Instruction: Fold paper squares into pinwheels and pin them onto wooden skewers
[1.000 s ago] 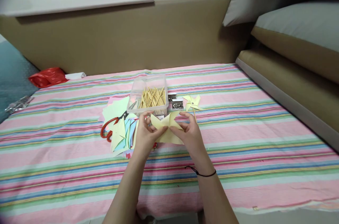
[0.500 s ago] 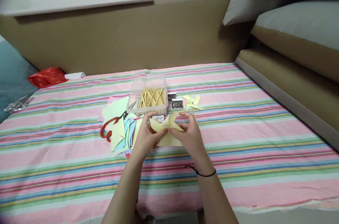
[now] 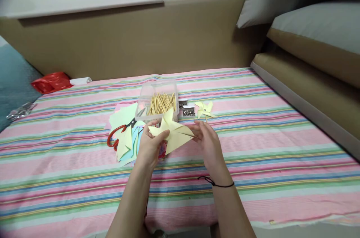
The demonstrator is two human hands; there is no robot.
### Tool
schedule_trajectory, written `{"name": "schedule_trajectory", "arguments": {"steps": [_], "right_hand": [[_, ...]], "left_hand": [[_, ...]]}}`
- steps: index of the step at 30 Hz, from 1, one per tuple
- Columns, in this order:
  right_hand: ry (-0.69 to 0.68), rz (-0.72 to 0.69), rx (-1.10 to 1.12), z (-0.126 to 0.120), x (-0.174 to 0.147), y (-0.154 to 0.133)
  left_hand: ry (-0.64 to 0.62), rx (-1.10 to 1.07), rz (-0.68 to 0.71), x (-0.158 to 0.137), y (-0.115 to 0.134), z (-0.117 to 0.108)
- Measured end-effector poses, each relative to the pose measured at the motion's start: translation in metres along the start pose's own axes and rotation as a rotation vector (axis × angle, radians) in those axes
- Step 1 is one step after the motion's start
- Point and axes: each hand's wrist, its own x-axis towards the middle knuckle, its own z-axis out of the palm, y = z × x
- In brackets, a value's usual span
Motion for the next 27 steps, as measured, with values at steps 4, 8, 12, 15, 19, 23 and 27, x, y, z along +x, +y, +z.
{"name": "schedule_trajectory", "arguments": {"steps": [4,8,12,15,19,23,27], "right_hand": [[-0.156,0.145,0.019,-0.001,0.0,0.004],[-0.335,0.216,0.106,0.005,-0.004,0.006],[-0.321,0.203,0.119,0.008,-0.005,0.007],[-0.289,0.182,0.089,0.007,-0.004,0.009],[-0.236,0.132,0.067,0.009,-0.004,0.008],[-0.167,0.127,0.054,0.016,-0.008,0.006],[-0.103,0.14,0.046,0.023,-0.009,0.006]], "left_hand": [[0.076,-0.134,-0.007,0.003,-0.004,0.001],[0.132,-0.163,0.009,0.002,-0.006,0.005],[0.136,-0.212,0.032,0.0,-0.005,0.008],[0.13,-0.228,0.034,-0.002,-0.006,0.01],[0.129,-0.192,0.061,-0.005,-0.007,0.013],[0.14,-0.158,0.074,-0.007,-0.008,0.016],[0.134,-0.139,0.078,-0.01,-0.006,0.019]]}}
